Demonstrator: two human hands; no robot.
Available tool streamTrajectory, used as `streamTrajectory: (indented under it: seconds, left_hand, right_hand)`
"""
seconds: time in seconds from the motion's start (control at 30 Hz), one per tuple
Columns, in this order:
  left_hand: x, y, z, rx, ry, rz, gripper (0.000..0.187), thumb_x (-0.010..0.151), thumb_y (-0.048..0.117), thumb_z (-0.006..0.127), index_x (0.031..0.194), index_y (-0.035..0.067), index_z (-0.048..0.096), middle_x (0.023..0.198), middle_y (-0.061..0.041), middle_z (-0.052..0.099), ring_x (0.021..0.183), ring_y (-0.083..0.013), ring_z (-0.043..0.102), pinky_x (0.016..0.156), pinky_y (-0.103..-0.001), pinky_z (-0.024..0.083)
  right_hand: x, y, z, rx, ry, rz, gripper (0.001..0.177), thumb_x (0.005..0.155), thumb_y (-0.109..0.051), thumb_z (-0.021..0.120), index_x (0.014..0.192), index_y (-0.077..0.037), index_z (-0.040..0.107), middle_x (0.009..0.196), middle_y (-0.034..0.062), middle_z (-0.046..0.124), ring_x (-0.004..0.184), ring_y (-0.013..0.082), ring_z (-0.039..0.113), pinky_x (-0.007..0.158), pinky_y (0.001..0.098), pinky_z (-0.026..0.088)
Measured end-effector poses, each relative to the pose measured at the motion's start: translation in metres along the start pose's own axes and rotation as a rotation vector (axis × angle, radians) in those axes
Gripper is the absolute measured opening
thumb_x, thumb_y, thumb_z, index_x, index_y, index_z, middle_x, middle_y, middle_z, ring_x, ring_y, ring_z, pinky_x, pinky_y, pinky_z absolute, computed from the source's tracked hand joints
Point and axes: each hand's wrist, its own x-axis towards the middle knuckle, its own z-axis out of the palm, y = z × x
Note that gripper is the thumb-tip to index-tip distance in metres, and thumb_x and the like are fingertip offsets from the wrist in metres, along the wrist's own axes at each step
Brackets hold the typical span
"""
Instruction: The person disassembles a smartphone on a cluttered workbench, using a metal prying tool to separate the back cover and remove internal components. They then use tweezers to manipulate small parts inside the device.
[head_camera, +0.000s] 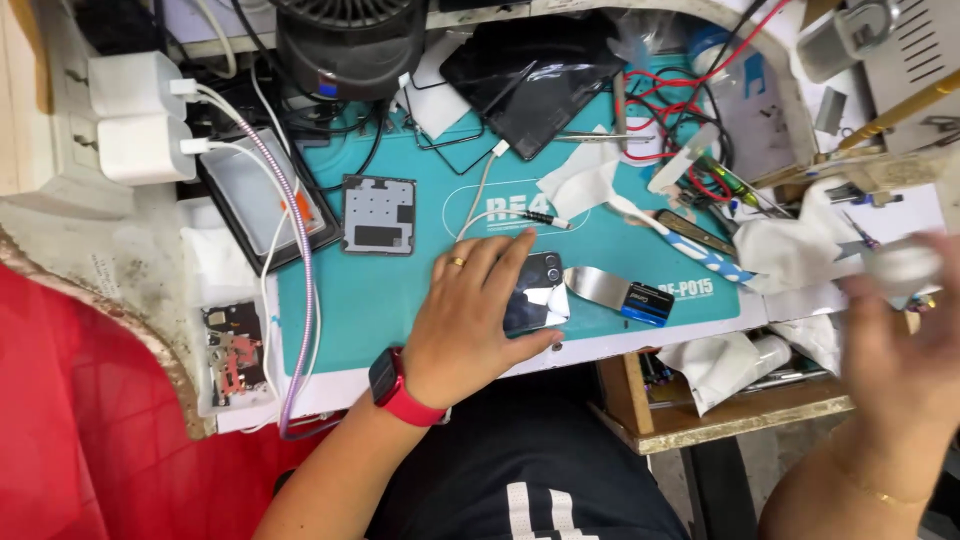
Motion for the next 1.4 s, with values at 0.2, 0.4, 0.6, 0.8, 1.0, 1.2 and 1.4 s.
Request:
streamTrajectory:
  seconds: [0.2,0.4,0.6,0.8,1.0,1.2,1.4]
  left_hand:
    - [-0.001,0.001,-0.001,-0.024,0.017,-0.002,0.093,0.082,0.054,0.08,0.153,0.007,0.041,0.141,-0.009,0.055,0.132,-0.0325,0.048,0.108,-0.051,0.037]
    - [-0.001,0.0,-0.002,-0.06,0.029,-0.001,0.091,0.082,0.053,0.08,0.152,0.007,0.043,0.141,-0.01,0.055,0.132,-0.0332,0.047,0.108,-0.051,0.038]
    - [-0.001,0.0,-0.001,-0.06,0.048,0.014,0.09,0.083,0.052,0.079,0.151,0.006,0.043,0.139,-0.01,0.056,0.13,-0.0331,0.049,0.106,-0.05,0.04]
    - [-0.002,0.0,-0.003,-0.07,0.045,0.026,0.091,0.081,0.05,0.082,0.151,0.006,0.043,0.137,-0.008,0.056,0.128,-0.0325,0.049,0.106,-0.05,0.04]
    - [0.001,0.002,-0.004,-0.035,-0.024,0.039,0.088,0.084,0.056,0.076,0.15,0.008,0.045,0.141,-0.01,0.055,0.131,-0.035,0.047,0.106,-0.053,0.036]
    - [0.0,0.003,-0.002,-0.015,-0.031,-0.006,0.09,0.084,0.054,0.075,0.153,0.009,0.041,0.14,-0.007,0.054,0.133,-0.033,0.043,0.109,-0.051,0.036]
    - [-0.001,0.001,-0.002,0.012,-0.011,0.007,0.089,0.083,0.048,0.081,0.151,0.005,0.043,0.137,-0.012,0.057,0.129,-0.0362,0.048,0.105,-0.053,0.038]
  right_hand:
    - [0.03,-0.138,0.025,-0.026,-0.329,-0.532,0.042,0.094,0.0,0.079,0.134,0.005,0.065,0.128,0.0246,0.06,0.113,0.0417,0.059,0.101,0.0505,0.049]
    - [0.042,-0.158,0.036,-0.212,-0.293,-0.65,0.039,0.097,0.009,0.067,0.131,-0.008,0.065,0.125,0.0132,0.062,0.112,0.0374,0.062,0.092,0.0496,0.048]
    - [0.04,-0.155,0.036,-0.209,-0.293,-0.645,0.033,0.101,0.007,0.065,0.13,-0.009,0.067,0.126,0.0128,0.062,0.113,0.0372,0.062,0.093,0.0496,0.048]
    - [0.032,-0.118,0.022,0.076,-0.317,-0.402,0.04,0.097,0.004,0.077,0.136,0.004,0.066,0.13,0.0224,0.059,0.121,0.0403,0.057,0.108,0.0484,0.047]
    - [0.037,0.001,0.006,0.492,0.218,-0.026,0.042,0.118,-0.004,0.067,0.148,0.012,0.043,0.142,0.0292,0.053,0.134,0.035,0.053,0.119,0.0437,0.045]
    - [0.054,0.073,-0.005,0.114,0.248,0.178,0.034,0.107,0.007,0.083,0.127,0.002,0.056,0.117,0.0178,0.066,0.101,0.0211,0.062,0.085,0.0315,0.052]
    - [0.034,0.086,0.005,-0.06,0.205,0.091,0.06,0.1,0.006,0.099,0.137,0.01,0.052,0.121,0.0239,0.06,0.093,0.03,0.063,0.081,0.0395,0.055]
